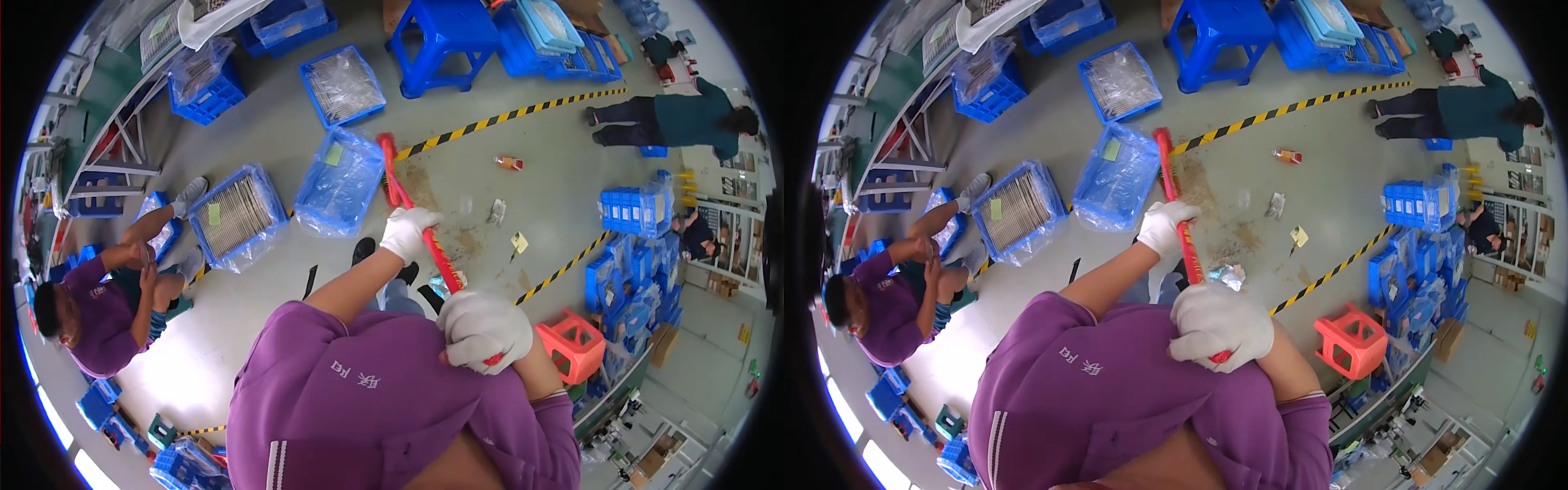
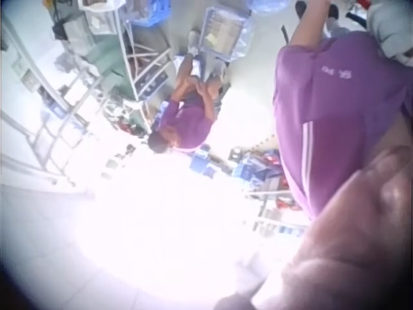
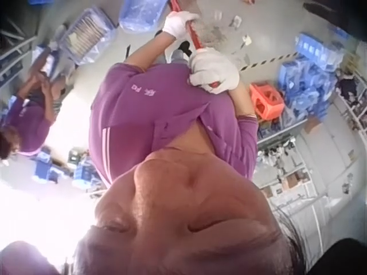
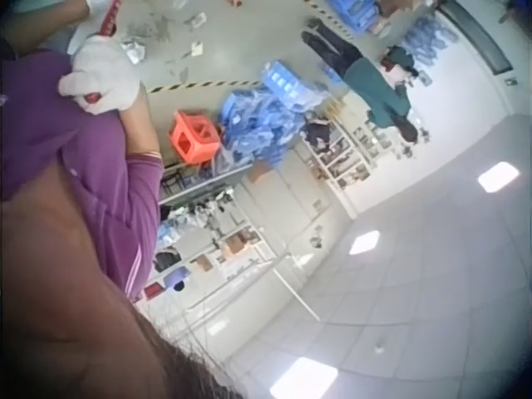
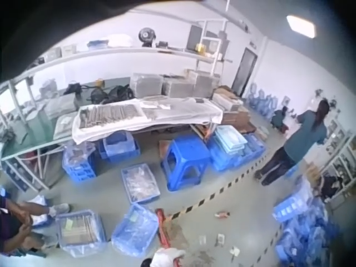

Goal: Sweep debris and trash on a factory floor into a pile using a broom and dustpan.

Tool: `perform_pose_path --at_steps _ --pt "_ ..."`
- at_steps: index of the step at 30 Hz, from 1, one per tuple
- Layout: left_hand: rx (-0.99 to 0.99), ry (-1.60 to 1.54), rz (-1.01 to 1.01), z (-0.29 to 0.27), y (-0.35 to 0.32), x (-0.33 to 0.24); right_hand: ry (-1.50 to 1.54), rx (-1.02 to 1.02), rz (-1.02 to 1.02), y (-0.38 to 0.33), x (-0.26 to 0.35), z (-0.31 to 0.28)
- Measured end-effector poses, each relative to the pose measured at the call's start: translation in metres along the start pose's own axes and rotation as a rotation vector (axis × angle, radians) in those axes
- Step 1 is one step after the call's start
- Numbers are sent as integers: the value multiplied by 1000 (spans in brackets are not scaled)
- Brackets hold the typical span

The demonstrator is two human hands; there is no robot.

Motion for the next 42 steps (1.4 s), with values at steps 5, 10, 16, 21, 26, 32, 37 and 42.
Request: perform_pose_path --at_steps 5,10,16,21,26,32,37,42 --pt "-86 97 -21 -15 -9 -5 15 -8 -66 -21 15 -10" --pt "-70 266 -101 -7 2 0 -41 13 -24 -52 18 -20" --pt "92 43 110 10 2 -120 -104 56 -91 -55 116 -68" --pt "386 -28 43 48 -20 -139 133 66 139 -59 120 -93" --pt "348 172 -207 39 -41 -31 64 -739 287 -85 16 -84" --pt "89 245 -123 -13 -25 40 -20 -397 126 -40 -24 -37" --pt "51 330 -207 -50 -12 72 -105 -456 195 -41 -49 -21" --pt "45 434 -238 -62 -17 83 15 -642 443 -59 -81 -24"
Point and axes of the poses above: each hand's wrist, its own y-axis towards the middle knuckle, its own z-axis out of the palm, x = y × z, the point moved 9 cm from there along y, towards the middle knuckle, and after that the axes turned 8 degrees about -y, right-handed, at the moved point
